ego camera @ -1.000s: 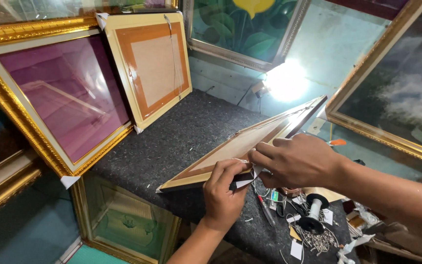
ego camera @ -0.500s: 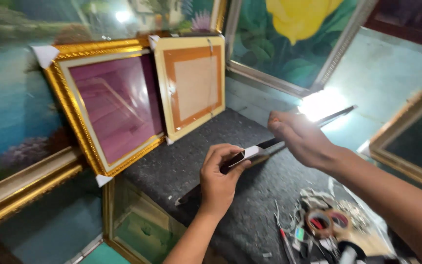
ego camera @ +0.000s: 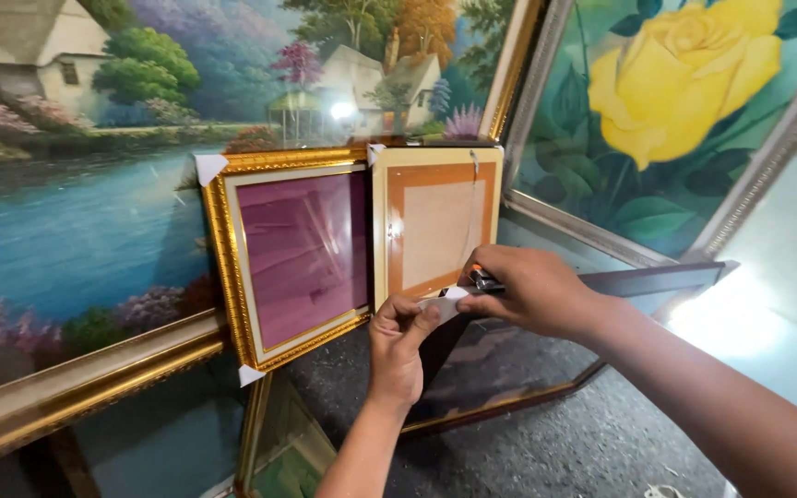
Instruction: Cleaning the glass of framed photographs and applying finishing tape to the frames on a workshop bench.
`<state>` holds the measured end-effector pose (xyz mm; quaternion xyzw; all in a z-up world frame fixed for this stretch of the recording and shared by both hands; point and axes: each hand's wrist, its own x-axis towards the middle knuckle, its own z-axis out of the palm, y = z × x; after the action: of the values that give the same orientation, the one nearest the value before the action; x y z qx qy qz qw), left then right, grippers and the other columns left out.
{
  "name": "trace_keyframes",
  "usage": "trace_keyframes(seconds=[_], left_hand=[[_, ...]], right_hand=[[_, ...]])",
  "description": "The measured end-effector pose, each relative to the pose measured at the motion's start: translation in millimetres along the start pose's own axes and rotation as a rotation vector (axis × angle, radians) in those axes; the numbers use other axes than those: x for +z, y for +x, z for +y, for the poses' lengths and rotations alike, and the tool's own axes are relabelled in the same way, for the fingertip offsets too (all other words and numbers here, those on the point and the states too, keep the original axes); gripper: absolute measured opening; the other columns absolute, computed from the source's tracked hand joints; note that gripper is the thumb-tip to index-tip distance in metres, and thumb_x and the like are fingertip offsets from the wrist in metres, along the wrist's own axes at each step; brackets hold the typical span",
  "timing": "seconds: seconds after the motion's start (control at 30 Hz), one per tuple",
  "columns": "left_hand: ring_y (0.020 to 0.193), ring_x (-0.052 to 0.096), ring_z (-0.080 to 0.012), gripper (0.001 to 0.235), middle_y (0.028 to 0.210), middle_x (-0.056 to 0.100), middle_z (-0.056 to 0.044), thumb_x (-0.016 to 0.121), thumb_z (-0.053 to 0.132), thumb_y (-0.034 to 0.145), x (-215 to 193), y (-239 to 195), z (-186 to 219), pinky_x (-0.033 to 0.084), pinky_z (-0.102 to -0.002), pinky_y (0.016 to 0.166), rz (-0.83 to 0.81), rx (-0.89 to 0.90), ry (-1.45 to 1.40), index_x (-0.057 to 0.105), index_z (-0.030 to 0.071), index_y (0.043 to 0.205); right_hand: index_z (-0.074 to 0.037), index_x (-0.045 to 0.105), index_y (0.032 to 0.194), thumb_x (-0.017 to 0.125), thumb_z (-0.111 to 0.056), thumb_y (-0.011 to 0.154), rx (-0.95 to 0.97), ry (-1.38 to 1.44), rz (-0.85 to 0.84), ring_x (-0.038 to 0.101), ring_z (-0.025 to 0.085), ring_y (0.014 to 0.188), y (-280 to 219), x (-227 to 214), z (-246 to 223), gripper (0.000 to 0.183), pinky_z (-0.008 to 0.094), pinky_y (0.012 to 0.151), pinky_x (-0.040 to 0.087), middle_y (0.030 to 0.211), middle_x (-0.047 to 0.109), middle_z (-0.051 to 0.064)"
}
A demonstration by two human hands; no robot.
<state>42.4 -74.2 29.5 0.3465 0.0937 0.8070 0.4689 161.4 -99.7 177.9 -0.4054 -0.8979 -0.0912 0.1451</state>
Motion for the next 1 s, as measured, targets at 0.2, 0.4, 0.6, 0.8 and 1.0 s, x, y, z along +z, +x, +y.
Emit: trace_keyframes(seconds=[0.2, 0.4, 0.6, 0.8, 1.0], left_hand=[[0.063, 0.054, -0.0061, 0.025, 0.07, 0.058, -0.002, 0.071, -0.004, 0.068, -15.7, 11.7, -8.5, 0.043, -0.019, 0.057, -0.13, -0.136, -0.108, 0.049, 0.007, 0.068], [0.065, 0.06, -0.0081, 0.031, 0.079, 0.059, -0.002, 0.073, -0.004, 0.064, 1.1, -6.7, 15.5, 0.05, -0.02, 0.06, -0.164, -0.165, -0.056, 0.048, 0.008, 0.076], [0.08, 0.061, -0.0149, 0.021, 0.091, 0.063, -0.009, 0.071, 0.012, 0.072, 21.5, -53.6, 34.4, 0.053, -0.025, 0.068, -0.034, 0.222, 0.427, 0.056, 0.006, 0.085], [0.077, 0.064, -0.0157, 0.01, 0.084, 0.065, -0.006, 0.066, 0.01, 0.076, 21.8, -87.9, 43.9, 0.051, -0.026, 0.069, -0.083, 0.436, 0.648, 0.062, 0.006, 0.084], [0.076, 0.06, -0.0176, 0.013, 0.09, 0.052, -0.008, 0.059, 0.017, 0.082, 16.6, -114.1, 45.9, 0.05, -0.029, 0.069, -0.232, 0.51, 0.681, 0.061, 0.007, 0.091]], right_hand=[[-0.019, 0.055, 0.1, 0.059, -0.028, 0.077, -0.329, -0.05, -0.057, 0.059, 0.035, 0.06, 5.9, -13.8, -11.5, 0.025, 0.046, 0.049, 0.048, 0.069, 0.058, 0.006], [-0.014, 0.059, 0.096, 0.053, -0.023, 0.074, -0.516, 0.1, -0.269, 0.056, 0.039, 0.055, 11.9, -28.0, -26.1, 0.025, 0.046, 0.045, 0.045, 0.064, 0.056, 0.01], [-0.009, 0.057, 0.086, 0.051, -0.029, 0.079, -0.473, 0.121, -0.355, 0.056, 0.033, 0.063, 1.1, -26.6, -23.0, 0.023, 0.039, 0.053, 0.046, 0.075, 0.06, 0.008], [-0.01, 0.051, 0.078, 0.056, -0.038, 0.079, -0.375, 0.155, -0.428, 0.055, 0.022, 0.06, -34.9, -23.7, -18.7, 0.029, 0.032, 0.053, 0.04, 0.068, 0.053, 0.005], [-0.012, 0.048, 0.071, 0.03, -0.052, 0.081, -0.022, 0.188, -0.406, 0.045, 0.016, 0.053, -66.3, -26.3, -33.2, 0.045, 0.03, 0.053, 0.035, 0.061, 0.049, 0.001]])
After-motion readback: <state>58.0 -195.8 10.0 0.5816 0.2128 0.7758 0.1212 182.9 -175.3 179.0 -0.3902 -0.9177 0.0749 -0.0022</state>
